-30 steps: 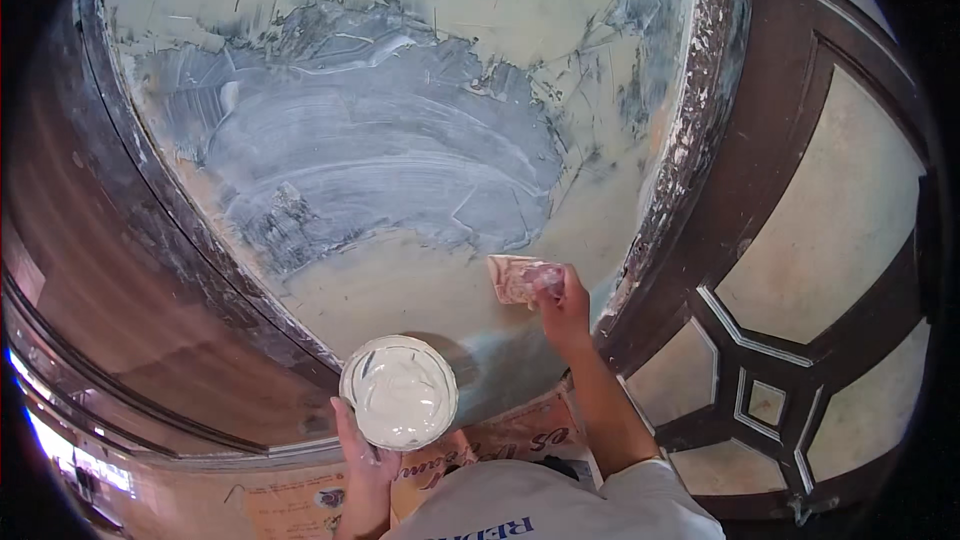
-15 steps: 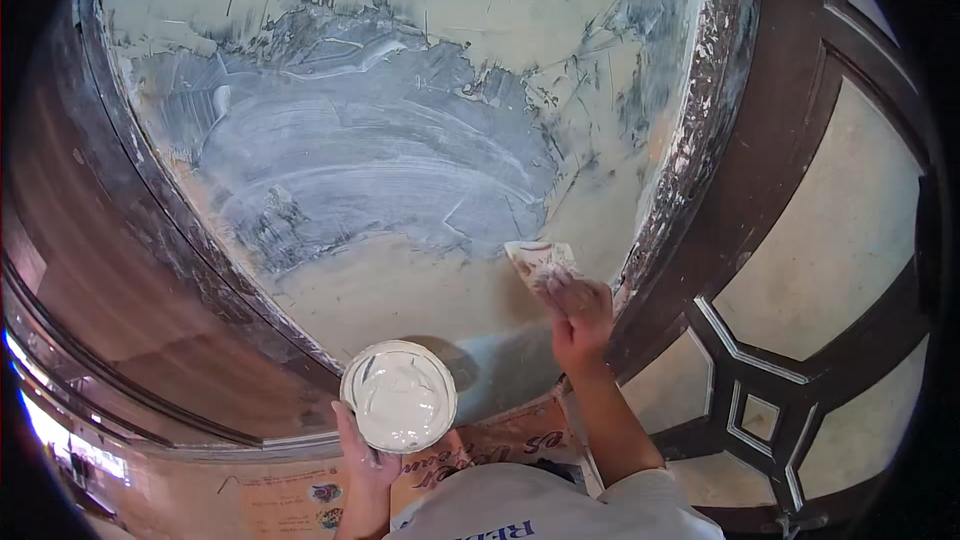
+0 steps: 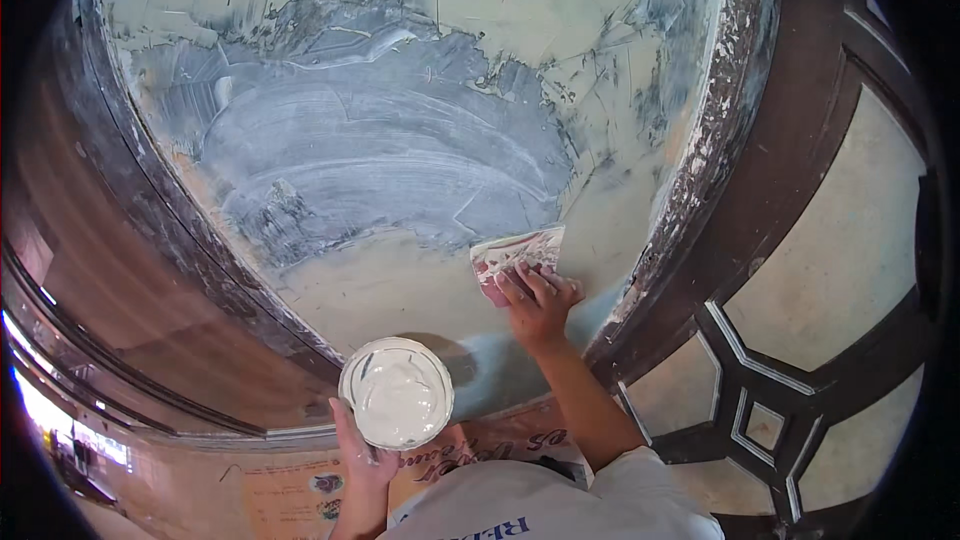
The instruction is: The person applies a white patching compound to a damaged wall using a small putty knife, repeatedly spreading the material and smoothing it over the surface while holding a bucket of the compound.
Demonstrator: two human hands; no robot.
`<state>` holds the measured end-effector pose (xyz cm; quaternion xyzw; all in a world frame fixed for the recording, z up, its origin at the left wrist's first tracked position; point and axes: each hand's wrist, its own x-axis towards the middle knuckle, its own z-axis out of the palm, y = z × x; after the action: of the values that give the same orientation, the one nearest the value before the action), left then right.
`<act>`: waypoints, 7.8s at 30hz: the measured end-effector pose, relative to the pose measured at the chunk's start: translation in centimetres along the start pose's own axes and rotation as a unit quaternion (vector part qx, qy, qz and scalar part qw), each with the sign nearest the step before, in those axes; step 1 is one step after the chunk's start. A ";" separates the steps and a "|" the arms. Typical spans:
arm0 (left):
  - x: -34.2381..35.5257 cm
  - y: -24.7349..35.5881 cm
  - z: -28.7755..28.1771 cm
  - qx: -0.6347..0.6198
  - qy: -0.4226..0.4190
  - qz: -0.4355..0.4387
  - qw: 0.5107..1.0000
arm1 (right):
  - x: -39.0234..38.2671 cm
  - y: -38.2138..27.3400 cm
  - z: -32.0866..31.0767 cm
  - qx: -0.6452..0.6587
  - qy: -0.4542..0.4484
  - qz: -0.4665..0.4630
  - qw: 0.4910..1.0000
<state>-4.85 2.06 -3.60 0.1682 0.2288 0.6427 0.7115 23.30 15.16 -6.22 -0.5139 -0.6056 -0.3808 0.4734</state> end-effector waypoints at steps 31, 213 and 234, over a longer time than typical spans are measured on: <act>0.7 0.1 1.1 -0.043 -0.050 0.015 0.998 | 2.8 0.5 -4.8 0.485 -0.179 0.334 0.788; 1.9 -2.5 4.1 0.053 -0.075 0.007 0.996 | 6.2 1.0 -12.8 0.477 -0.211 0.327 0.788; 1.7 -9.2 7.9 0.039 -0.028 0.040 0.998 | 5.9 9.9 -12.7 0.421 -0.377 0.164 0.808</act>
<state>7.24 3.09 -2.08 0.2233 0.2266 0.6565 0.6839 35.25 6.50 2.52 -0.4592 -0.7440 0.2187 0.4334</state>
